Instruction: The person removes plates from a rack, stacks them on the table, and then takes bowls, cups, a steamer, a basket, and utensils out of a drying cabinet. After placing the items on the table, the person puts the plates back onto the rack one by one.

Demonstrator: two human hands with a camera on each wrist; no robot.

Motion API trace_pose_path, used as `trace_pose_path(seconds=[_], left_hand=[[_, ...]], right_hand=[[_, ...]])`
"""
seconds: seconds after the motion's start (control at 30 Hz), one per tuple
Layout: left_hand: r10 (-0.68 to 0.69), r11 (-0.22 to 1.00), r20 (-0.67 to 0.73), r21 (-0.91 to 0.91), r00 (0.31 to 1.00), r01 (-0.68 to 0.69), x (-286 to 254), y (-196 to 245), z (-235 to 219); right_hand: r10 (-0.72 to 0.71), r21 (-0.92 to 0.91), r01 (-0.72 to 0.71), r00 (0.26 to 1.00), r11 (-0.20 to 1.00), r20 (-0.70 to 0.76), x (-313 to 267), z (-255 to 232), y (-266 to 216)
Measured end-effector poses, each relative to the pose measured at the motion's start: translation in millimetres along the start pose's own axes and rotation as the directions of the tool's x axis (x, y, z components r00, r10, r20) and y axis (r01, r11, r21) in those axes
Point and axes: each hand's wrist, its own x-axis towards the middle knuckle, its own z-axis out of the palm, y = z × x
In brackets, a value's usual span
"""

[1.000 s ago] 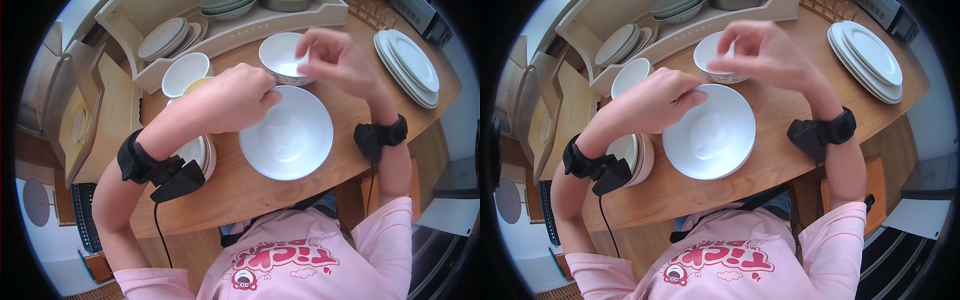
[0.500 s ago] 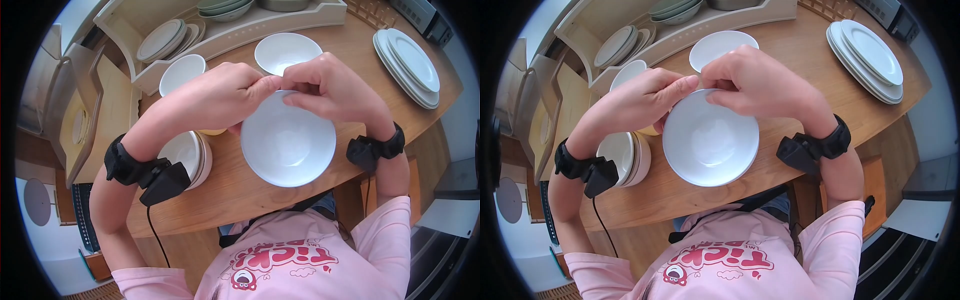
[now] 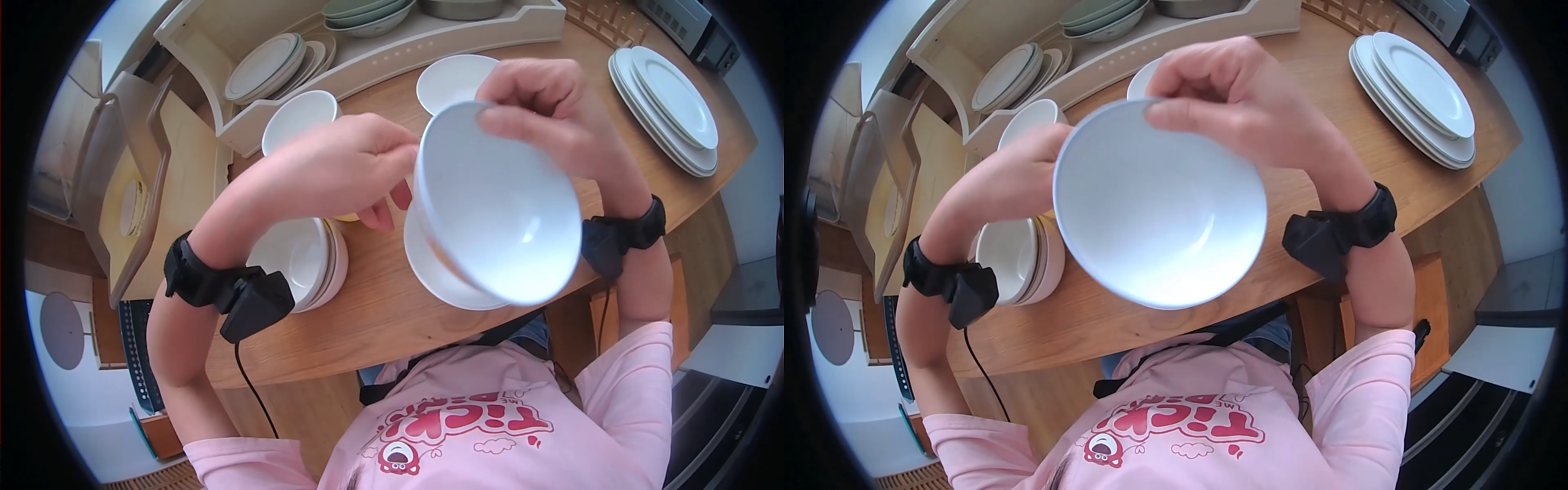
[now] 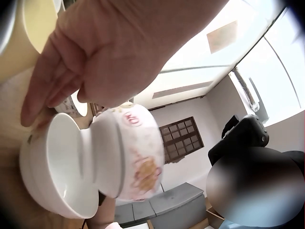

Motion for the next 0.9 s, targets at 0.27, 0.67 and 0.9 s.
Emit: trace_pose_path(seconds=[0.27, 0.67, 0.9], left_hand=[[0.059, 0.955, -0.022, 0.293, 0.998, -0.05, -7.6, 10.3, 30.9], [0.175, 0.945, -0.205, 0.308, 0.963, -0.106, -47.1, 20.8, 32.8], [-0.013, 0.998, -0.446, -0.057, 0.895, -0.013, -113.1, 24.3, -11.9]], right_hand=[[0.122, 0.378, -0.003, 0.949, 0.926, -0.291, 5.4, -7.6, 16.3], [0.077, 0.355, 0.063, 0.927, 0.933, -0.366, 5.1, -26.5, 45.7], [-0.075, 0.128, 0.125, 0.938, 0.984, -0.338, 6.1, -30.1, 53.4]])
